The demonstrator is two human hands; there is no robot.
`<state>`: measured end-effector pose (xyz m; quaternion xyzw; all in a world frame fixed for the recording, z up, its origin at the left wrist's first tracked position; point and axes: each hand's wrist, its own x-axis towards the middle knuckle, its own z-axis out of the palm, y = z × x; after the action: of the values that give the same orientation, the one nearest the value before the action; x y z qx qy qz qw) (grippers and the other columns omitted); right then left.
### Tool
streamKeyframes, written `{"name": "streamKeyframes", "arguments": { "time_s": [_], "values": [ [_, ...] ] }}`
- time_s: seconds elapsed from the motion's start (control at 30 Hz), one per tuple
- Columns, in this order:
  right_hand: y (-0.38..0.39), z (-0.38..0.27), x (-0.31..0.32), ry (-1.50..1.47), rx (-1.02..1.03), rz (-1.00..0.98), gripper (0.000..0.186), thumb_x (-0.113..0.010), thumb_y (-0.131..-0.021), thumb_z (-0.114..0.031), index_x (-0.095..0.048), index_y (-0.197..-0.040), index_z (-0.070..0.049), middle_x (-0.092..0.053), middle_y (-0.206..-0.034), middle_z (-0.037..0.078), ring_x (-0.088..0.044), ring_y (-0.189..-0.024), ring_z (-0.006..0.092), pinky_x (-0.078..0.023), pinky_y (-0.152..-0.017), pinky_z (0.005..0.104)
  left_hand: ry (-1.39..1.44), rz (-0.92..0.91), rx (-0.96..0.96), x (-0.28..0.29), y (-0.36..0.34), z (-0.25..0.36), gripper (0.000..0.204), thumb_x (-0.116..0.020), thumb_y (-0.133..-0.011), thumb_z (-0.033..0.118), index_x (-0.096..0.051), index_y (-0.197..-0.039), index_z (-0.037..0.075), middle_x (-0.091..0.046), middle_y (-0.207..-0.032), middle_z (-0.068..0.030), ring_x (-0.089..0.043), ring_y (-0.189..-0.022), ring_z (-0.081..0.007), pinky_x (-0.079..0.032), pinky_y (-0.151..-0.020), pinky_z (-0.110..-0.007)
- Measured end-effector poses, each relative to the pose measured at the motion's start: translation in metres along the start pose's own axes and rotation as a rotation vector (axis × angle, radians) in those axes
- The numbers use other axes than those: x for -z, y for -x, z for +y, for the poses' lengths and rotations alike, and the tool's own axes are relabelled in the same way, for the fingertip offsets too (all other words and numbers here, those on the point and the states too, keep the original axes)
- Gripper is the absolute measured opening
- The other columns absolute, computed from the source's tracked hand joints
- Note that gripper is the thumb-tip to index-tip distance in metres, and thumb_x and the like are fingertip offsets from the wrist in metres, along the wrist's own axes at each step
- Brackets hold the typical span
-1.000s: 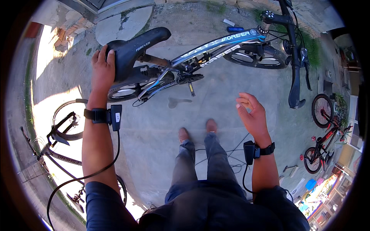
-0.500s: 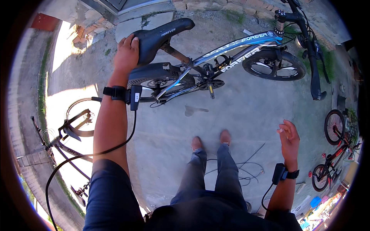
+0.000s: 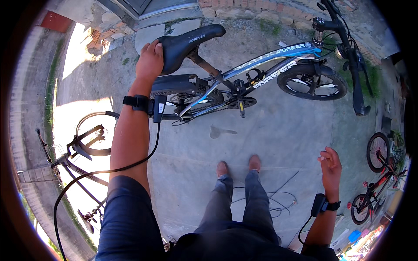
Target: The person adjusts the handlebars and seat of a blue mountain bike, then inspects the rear derailleur and chain. They subsequently pick up a coiled black cable from the ground and walk into a house.
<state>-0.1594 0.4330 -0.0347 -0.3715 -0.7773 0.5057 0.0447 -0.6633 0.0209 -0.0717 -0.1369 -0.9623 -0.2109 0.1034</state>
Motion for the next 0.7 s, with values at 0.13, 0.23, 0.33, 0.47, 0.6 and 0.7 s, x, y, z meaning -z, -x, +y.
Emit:
{"name": "streamKeyframes", "arguments": {
  "time_s": [0.13,0.23,0.33,0.47,0.6,0.7],
  "values": [
    [-0.003,0.004,0.001,0.013,-0.003,-0.004,0.036,-0.061,-0.092,-0.007,-0.054,-0.126,0.002,-0.064,-0.109,0.013,-0.062,-0.103,0.0194,-0.050,-0.090,0.0328,0.000,-0.001,0.011,-0.002,-0.002,0.001,0.042,-0.042,-0.099,0.040,-0.062,-0.128,0.015,-0.053,-0.135,-0.0237,-0.051,-0.123,-0.0423,-0.044,-0.101,-0.048],
    [-0.007,0.005,0.000,0.005,0.004,-0.011,0.036,-0.061,-0.092,-0.007,-0.054,-0.126,0.002,-0.064,-0.109,0.013,-0.062,-0.103,0.0195,-0.050,-0.090,0.0330,0.005,-0.007,0.009,-0.001,-0.004,0.000,0.042,-0.042,-0.099,0.040,-0.061,-0.128,0.016,-0.053,-0.134,-0.0237,-0.051,-0.122,-0.0424,-0.045,-0.100,-0.048],
    [-0.009,0.000,0.001,0.022,0.009,-0.017,0.036,-0.061,-0.092,-0.007,-0.055,-0.126,0.002,-0.064,-0.109,0.013,-0.061,-0.103,0.0194,-0.050,-0.090,0.0332,0.006,-0.002,0.013,-0.001,-0.002,0.000,0.042,-0.042,-0.099,0.039,-0.061,-0.128,0.015,-0.053,-0.134,-0.0238,-0.052,-0.121,-0.0428,-0.045,-0.100,-0.048],
    [-0.013,-0.002,0.014,0.009,0.029,-0.022,0.036,-0.061,-0.093,-0.007,-0.053,-0.127,0.002,-0.063,-0.113,0.014,-0.060,-0.106,0.0198,-0.049,-0.092,0.0331,-0.024,-0.028,0.003,0.000,-0.001,0.005,0.042,-0.042,-0.100,0.038,-0.061,-0.128,0.014,-0.053,-0.134,-0.0243,-0.053,-0.120,-0.0430,-0.045,-0.100,-0.048],
    [-0.033,-0.035,0.036,-0.049,0.106,0.151,0.043,-0.054,-0.100,-0.025,-0.048,-0.135,0.000,-0.060,-0.119,0.013,-0.059,-0.106,0.0179,-0.047,-0.095,0.0335,-0.027,0.002,-0.013,0.000,0.000,0.012,0.042,-0.040,-0.101,0.036,-0.059,-0.130,0.012,-0.052,-0.135,-0.0255,-0.050,-0.124,-0.0428,-0.043,-0.102,-0.047],
    [-0.053,-0.080,0.056,-0.155,0.090,0.265,0.047,-0.051,-0.102,-0.031,-0.046,-0.138,-0.001,-0.059,-0.121,0.014,-0.059,-0.109,0.0192,-0.045,-0.097,0.0341,-0.030,-0.019,-0.033,-0.013,0.007,-0.010,0.042,-0.039,-0.103,0.035,-0.058,-0.132,0.010,-0.051,-0.136,-0.0266,-0.046,-0.129,-0.0424,-0.041,-0.105,-0.047]
  ]
}}
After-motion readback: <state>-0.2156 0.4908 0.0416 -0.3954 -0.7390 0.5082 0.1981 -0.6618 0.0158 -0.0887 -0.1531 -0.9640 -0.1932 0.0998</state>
